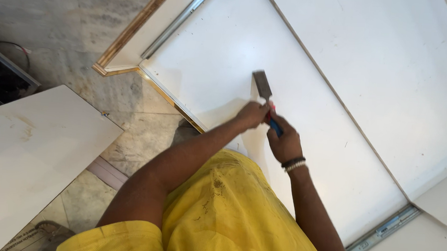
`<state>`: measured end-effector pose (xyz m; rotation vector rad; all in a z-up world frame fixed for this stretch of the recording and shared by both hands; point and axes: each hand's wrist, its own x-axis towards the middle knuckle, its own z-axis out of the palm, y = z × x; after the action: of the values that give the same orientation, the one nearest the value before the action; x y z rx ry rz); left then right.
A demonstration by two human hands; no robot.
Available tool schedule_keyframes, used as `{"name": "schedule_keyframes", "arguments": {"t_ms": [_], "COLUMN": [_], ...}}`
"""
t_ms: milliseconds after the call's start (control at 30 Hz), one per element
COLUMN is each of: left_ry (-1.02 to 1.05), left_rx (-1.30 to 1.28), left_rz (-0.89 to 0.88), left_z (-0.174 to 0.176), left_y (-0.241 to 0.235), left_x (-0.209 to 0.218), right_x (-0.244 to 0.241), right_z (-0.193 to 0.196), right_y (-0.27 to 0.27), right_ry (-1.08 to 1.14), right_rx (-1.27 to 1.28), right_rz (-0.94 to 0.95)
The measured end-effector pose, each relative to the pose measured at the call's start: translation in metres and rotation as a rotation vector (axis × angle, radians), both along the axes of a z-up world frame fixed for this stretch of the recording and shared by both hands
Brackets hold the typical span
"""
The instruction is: The person uses a scraper to remove residue from the edges and surfaces of a white cabinet. They work along the top and side edges, occasionally wiping the surface with their hand.
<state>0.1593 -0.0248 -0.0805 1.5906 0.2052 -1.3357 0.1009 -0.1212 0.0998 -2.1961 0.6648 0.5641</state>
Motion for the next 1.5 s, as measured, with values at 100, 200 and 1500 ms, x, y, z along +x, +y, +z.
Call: {"name": "schedule_keyframes", "arguments": {"t_ms": [100,200,1500], "left_ry": [0.092,0.082,-0.824], "left_rx": [-0.025,-0.084,0.153], "left_rz": [-0.023,0.096,0.257], "left_z": [0.01,0.011,0.146], "left_y": [0.008,0.008,0.211], "left_x": [-0.036,-0.059,0.032], "right_x": [-0.031,-0.049,-0.086], "right_z": [0.01,0.005,-0.013], "right_y": [0.006,0.008,0.025], "right_ry": [-0.038,0.099,-0.055], "right_rx": [-0.012,-0.047,0.045], "right_rz": [0.051,0.002,0.237]}}
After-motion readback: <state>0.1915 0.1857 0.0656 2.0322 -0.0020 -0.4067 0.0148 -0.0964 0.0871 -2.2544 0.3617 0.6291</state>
